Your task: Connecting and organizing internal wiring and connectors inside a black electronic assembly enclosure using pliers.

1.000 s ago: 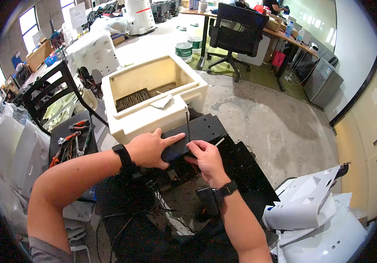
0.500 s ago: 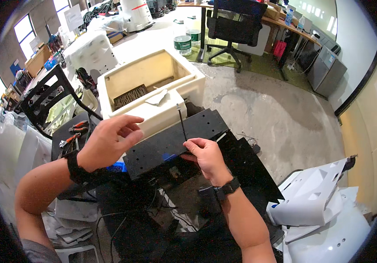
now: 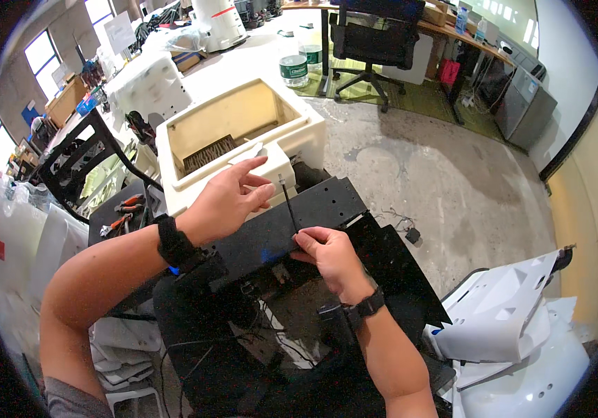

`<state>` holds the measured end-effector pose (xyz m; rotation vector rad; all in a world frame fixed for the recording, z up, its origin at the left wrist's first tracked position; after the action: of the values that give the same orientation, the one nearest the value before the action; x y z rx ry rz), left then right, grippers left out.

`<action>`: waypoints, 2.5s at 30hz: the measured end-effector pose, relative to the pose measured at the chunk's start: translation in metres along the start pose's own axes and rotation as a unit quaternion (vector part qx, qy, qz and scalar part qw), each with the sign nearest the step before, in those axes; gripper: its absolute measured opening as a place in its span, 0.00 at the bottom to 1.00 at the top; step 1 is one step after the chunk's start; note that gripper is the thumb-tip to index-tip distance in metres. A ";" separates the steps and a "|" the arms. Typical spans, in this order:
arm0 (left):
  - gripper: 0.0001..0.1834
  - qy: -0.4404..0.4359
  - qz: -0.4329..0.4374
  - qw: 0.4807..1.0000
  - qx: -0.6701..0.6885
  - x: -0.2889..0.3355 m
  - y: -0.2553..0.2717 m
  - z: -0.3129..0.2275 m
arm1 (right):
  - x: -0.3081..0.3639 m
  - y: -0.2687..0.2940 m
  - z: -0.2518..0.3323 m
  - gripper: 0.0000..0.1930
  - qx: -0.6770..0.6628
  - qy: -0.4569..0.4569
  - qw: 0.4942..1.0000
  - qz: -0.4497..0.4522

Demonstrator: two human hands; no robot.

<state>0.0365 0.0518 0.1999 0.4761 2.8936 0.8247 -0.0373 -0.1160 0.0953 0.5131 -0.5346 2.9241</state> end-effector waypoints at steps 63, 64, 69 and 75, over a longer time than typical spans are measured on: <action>0.46 -0.185 -0.017 0.969 -0.165 0.106 0.046 0.075 | -0.002 -0.001 0.009 0.09 0.052 0.024 0.998 0.010; 0.45 -0.183 0.004 0.961 -0.206 0.101 0.038 0.071 | -0.001 -0.001 0.009 0.09 0.053 0.025 0.998 0.013; 0.43 -0.173 0.055 0.930 -0.320 0.081 0.022 0.066 | 0.000 -0.004 0.010 0.09 0.038 0.022 0.999 0.005; 0.43 -0.148 0.041 0.933 -0.325 0.081 0.028 0.068 | 0.003 -0.010 0.013 0.09 0.097 0.003 0.995 0.017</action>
<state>-0.0212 0.1339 0.1564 0.5779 2.1618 1.4894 -0.0346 -0.1111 0.1106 0.5212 -0.2627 3.0255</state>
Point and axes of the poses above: each hand's wrist, its own x-axis away from the middle knuckle, its own y-axis out of the back of the hand, z = x × y, the point moved 2 cm from there along -x, towards the middle knuckle, and after that the axes turned 7 degrees about -z, right-handed, at the moved point
